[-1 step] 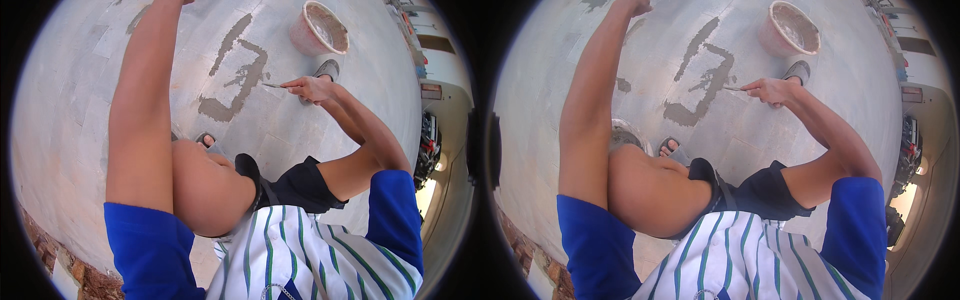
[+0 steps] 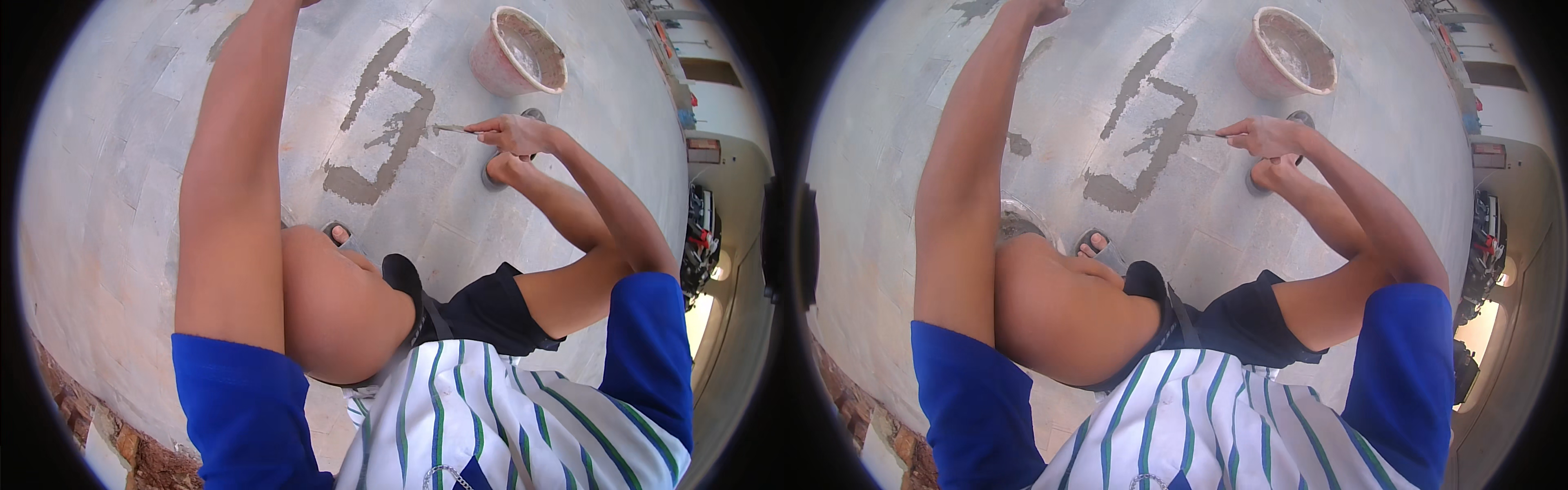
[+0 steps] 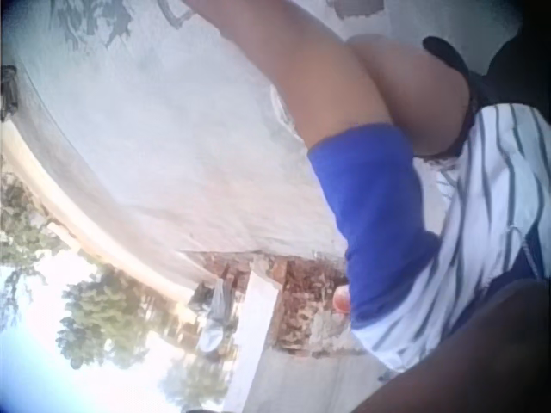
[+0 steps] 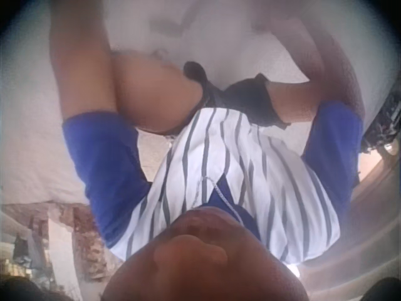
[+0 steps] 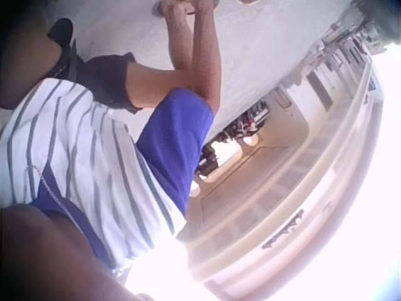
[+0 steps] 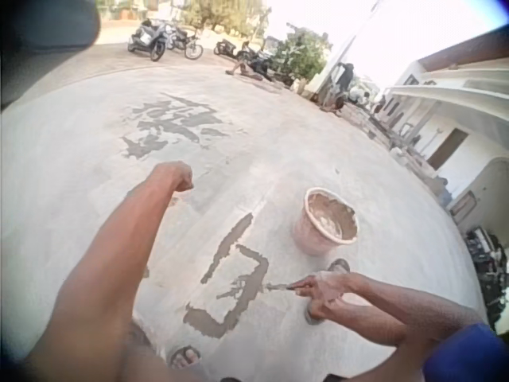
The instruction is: The person uses a sponge to wipe a wet cement mixture along a tiled floor seam, repeatedly dipping the sponge into a bucket. Later, they use a trowel to spread cement into floor joints and smooth the surface. The person also carries a bucket across the area and places it down before continuing to apply cement.
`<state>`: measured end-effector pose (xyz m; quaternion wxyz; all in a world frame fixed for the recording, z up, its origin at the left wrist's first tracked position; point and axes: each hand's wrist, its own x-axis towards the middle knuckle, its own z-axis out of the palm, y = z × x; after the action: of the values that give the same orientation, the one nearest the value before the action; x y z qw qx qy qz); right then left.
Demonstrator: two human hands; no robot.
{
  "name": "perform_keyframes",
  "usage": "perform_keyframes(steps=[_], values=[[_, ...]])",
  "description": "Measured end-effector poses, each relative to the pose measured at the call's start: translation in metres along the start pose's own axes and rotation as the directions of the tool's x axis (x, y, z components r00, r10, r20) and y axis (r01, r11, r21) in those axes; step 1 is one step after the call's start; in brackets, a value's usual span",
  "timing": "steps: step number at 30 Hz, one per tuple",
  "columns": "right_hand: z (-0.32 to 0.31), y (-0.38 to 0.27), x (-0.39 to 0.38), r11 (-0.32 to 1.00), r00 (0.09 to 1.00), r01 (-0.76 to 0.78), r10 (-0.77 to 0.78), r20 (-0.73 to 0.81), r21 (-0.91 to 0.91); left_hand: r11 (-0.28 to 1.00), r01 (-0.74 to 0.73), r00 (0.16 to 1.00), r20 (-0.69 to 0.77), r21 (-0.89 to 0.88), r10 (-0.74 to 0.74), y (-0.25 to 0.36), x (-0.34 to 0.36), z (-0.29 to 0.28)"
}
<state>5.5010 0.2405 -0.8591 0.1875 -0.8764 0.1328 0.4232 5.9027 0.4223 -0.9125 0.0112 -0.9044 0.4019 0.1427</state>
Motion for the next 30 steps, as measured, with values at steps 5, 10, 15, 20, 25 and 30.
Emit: perform_keyframes(steps=[5,10,15,20,25,30], values=[[-0.08,-0.007,-0.006,0.991,0.972,-0.074,0.045,-0.232,-0.114,0.996,-0.071,0.99,-0.123,-0.045,0.065,-0.003,0.015,-0.03],[-0.02,0.032,0.033,0.971,0.857,0.181,-0.233,-0.46,-0.155,0.99,-0.028,0.999,0.013,-0.139,0.03,-0.008,-0.011,-0.003],[0.086,0.08,0.067,0.988,0.832,0.157,-0.132,-0.539,0.0,0.975,-0.081,0.98,0.159,-0.205,0.115,-0.016,-0.061,0.041],[0.127,0.086,0.108,0.979,0.752,0.115,0.023,-0.659,0.166,0.976,0.164,0.976,0.166,-0.141,-0.14,-0.092,-0.142,0.062],[0.098,0.116,0.142,0.965,0.658,0.26,-0.166,-0.735,0.015,0.896,0.399,0.916,0.137,-0.195,-0.378,-0.154,-0.239,0.062],[0.083,0.058,0.139,0.85,0.655,0.526,-0.395,-0.644,0.014,0.848,0.507,0.862,0.084,-0.153,-0.5,-0.157,-0.322,0.046]])
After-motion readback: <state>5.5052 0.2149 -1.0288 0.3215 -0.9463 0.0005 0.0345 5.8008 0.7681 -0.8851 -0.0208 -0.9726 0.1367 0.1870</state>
